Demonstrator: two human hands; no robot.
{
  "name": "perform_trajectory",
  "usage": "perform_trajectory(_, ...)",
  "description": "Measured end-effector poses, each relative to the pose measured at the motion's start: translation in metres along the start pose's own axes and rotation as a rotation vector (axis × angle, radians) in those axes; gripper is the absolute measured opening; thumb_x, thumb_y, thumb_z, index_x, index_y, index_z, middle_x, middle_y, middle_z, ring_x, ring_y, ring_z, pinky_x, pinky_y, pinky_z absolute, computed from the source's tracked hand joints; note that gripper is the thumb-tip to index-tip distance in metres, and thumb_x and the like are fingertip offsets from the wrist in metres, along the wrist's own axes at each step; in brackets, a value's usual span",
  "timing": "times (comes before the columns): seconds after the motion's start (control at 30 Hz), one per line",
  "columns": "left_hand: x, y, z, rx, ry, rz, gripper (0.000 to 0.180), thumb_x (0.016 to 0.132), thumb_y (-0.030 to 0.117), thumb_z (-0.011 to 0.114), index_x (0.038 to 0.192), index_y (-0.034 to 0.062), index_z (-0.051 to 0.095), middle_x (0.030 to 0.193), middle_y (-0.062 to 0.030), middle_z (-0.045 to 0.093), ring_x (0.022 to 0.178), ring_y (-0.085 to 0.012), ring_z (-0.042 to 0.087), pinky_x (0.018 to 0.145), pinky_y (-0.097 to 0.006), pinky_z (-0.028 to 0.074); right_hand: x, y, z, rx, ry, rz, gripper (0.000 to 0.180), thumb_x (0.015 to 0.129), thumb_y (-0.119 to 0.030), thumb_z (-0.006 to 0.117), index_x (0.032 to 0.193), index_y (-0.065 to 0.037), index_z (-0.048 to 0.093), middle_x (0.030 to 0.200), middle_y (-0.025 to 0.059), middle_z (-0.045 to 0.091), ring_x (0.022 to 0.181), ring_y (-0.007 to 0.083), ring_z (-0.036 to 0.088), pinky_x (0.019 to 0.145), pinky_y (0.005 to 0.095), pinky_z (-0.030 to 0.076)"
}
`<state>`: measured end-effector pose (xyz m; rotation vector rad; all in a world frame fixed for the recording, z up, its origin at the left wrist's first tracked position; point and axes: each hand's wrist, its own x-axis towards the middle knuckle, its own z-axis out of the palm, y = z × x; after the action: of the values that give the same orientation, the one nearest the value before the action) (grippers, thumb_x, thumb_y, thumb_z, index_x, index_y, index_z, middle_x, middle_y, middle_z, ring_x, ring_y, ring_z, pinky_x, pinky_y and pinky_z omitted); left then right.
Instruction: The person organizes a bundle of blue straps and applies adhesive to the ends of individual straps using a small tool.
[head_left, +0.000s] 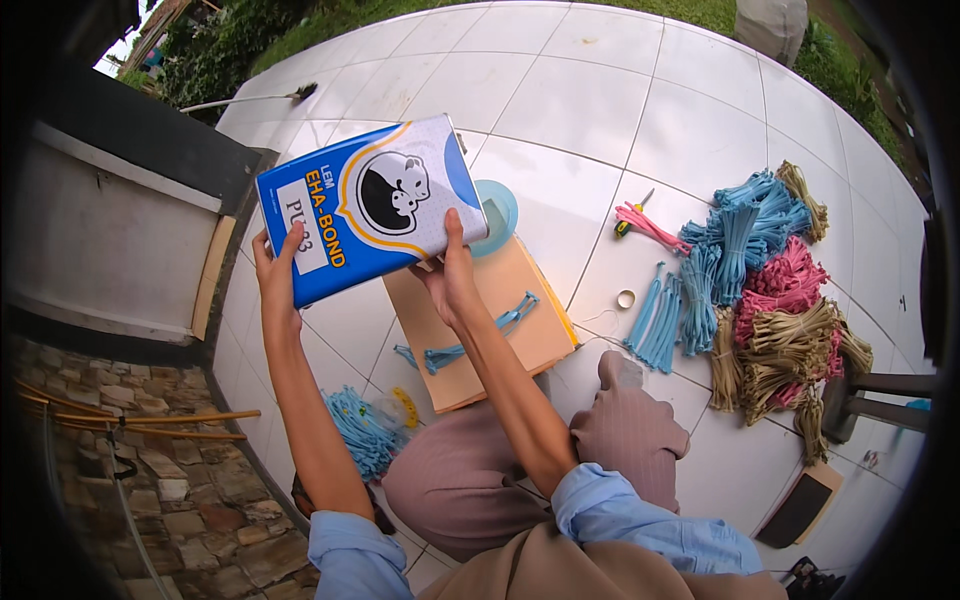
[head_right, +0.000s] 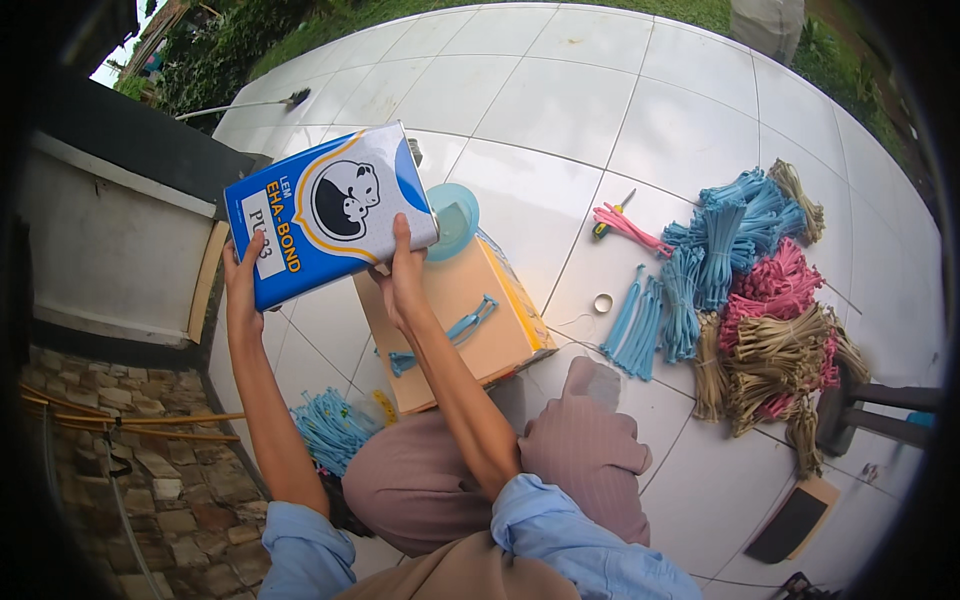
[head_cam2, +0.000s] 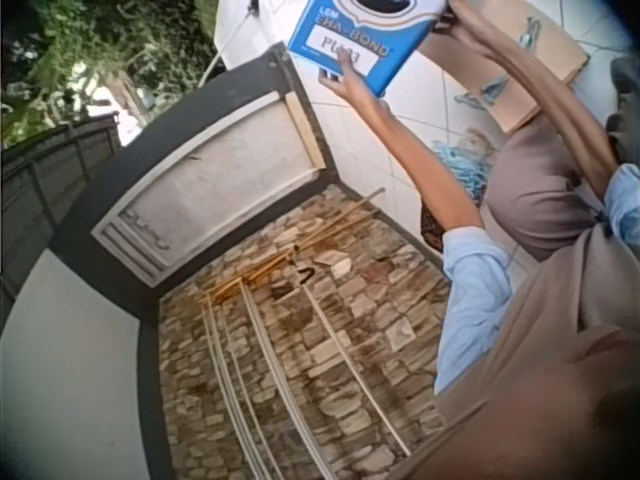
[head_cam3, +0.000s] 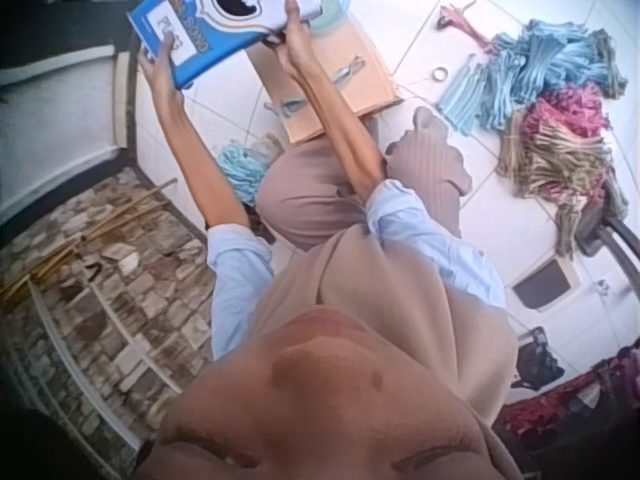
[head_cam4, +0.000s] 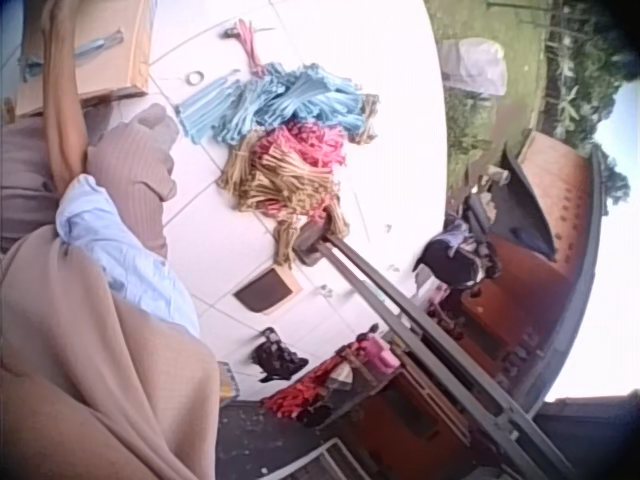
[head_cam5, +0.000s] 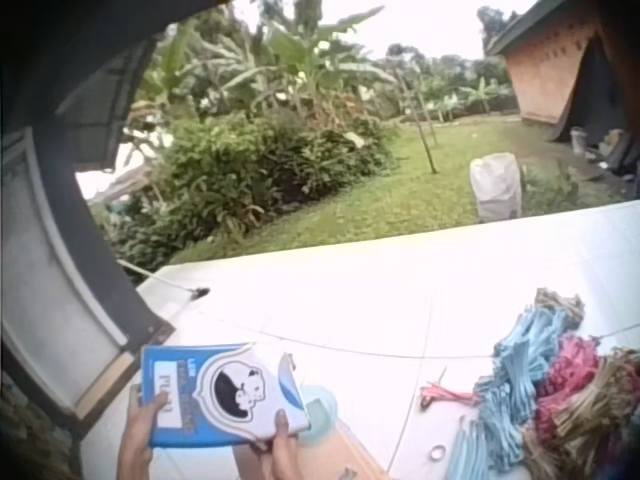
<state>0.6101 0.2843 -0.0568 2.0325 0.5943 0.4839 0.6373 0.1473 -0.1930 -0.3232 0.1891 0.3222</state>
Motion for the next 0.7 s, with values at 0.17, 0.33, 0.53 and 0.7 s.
perform_trajectory(0.17, 0.006, -0.007, 0.002, -0.034, 0.031, 0.020, 0.073, 0.073, 0.040, 0.070, 0.125, 0.0019, 0.036, 0.106, -0.0198, 0.056, 0.087, -0.0228, 0.063, 0.065, -0.031, 0.056, 0.006, 0.001, -0.004, 0.006, 0.005, 0.033, 0.086, 0.080, -0.063, 0.051, 0.136, -0.005, 0.022, 0.130, 0.0140, 0.035, 0.120, 0.0288, 0.035, 0.099, 0.0498, 0.031)
perform_trajectory(0.33, 0.000, -0.011, -0.005, -0.011, 0.057, -0.051, 0.074, 0.073, 0.040, 0.070, 0.126, 0.0037, 0.035, 0.106, -0.0190, 0.056, 0.085, -0.0226, 0.063, 0.063, -0.030, 0.055, 0.004, 0.006, -0.006, 0.024, -0.038, 0.065, 0.081, 0.082, -0.059, 0.052, 0.135, -0.005, 0.024, 0.129, 0.0144, 0.038, 0.117, 0.0274, 0.040, 0.097, 0.0491, 0.035)
perform_trajectory(0.53, -0.002, -0.021, -0.012, -0.088, 0.028, -0.069, 0.071, 0.074, 0.040, 0.070, 0.124, 0.0039, 0.036, 0.101, -0.0192, 0.058, 0.084, -0.0222, 0.063, 0.062, -0.030, 0.055, -0.009, 0.001, 0.001, -0.005, -0.022, 0.067, 0.074, 0.083, -0.055, 0.052, 0.132, -0.006, 0.026, 0.127, 0.0135, 0.042, 0.113, 0.0255, 0.045, 0.095, 0.0485, 0.037)
perform_trajectory(0.7, 0.000, -0.027, -0.010, -0.144, -0.006, -0.064, 0.069, 0.075, 0.039, 0.069, 0.123, 0.0027, 0.036, 0.103, -0.0195, 0.058, 0.084, -0.0223, 0.063, 0.064, -0.030, 0.055, -0.012, -0.005, 0.005, -0.027, 0.021, 0.012, 0.069, 0.084, -0.053, 0.053, 0.130, -0.006, 0.030, 0.125, 0.0121, 0.044, 0.111, 0.0236, 0.046, 0.093, 0.0472, 0.038)
